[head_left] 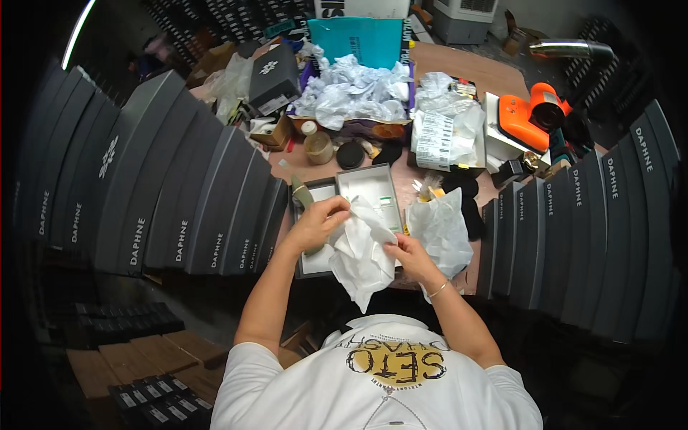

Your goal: Packing pairs of high-heeled shoes into boxes with protective wrapping and foam.

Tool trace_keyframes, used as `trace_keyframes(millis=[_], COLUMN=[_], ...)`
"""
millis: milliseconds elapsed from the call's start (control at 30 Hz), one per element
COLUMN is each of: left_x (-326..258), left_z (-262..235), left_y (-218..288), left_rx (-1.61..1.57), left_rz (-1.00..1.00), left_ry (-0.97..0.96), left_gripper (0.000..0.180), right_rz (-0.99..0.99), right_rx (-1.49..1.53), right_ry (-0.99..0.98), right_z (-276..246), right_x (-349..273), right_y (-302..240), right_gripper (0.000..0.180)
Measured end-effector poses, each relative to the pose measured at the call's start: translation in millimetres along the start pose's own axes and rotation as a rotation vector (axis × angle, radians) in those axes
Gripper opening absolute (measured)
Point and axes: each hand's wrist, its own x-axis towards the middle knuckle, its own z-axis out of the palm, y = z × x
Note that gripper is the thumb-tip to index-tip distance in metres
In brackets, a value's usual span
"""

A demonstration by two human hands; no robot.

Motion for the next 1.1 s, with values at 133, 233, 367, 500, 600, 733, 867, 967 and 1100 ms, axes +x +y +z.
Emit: trace_keyframes(millis=[133,233,367,500,600,733,867,967,1100], left_x=[-67.6,-129.0,-193.5,-236.5,-237.4,-246.0,-265.7,-282.9,-318.3], left_z=[-30.9,-14.0,1.7,17.7,19.9,6.2,1.0,6.6,21.3], left_y=[-86.2,-112.9,-140.5,-147.3,-145.0,-110.8,-71.7,-113.5,-186.1], left_rx=[-0.677,-0.948,-1.336,-1.427,-1.450,-1.372,-0.080,-0.246,-0.498], left_rz=[-0.211,-0.265,-0.336,-0.376,-0.345,-0.141,0.025,-0.217,-0.345], left_ry=[0.374,0.438,0.594,0.874,0.928,0.932,0.569,0.530,0.686], left_gripper=[0.010,0.010,0.014,0.014,0.018,0.033,0.053,0.037,0.031], right_rz=[0.171,0.287,0.020,-0.475,-0.412,-0.194,0.007,0.196,0.216], right_rx=[0.567,0.563,-0.766,-0.824,-0.865,-0.558,-0.412,-0.340,-0.517], right_ry=[0.164,0.251,0.158,0.024,-0.374,-0.156,-0.318,-0.335,-0.457], right_z=[39.8,70.0,84.8,183.1,256.6,272.8,265.0,263.5,221.8], right_x=[-10.2,4.7,38.0,10.8,-9.6,6.2,20.4,21.0,36.2], right_y=[-30.0,-28.9,0.9,-48.6,-45.9,2.5,8.6,-3.7,6.2], right_gripper=[0.022,0.025,0.033,0.047,0.051,0.017,0.013,0.012,0.018])
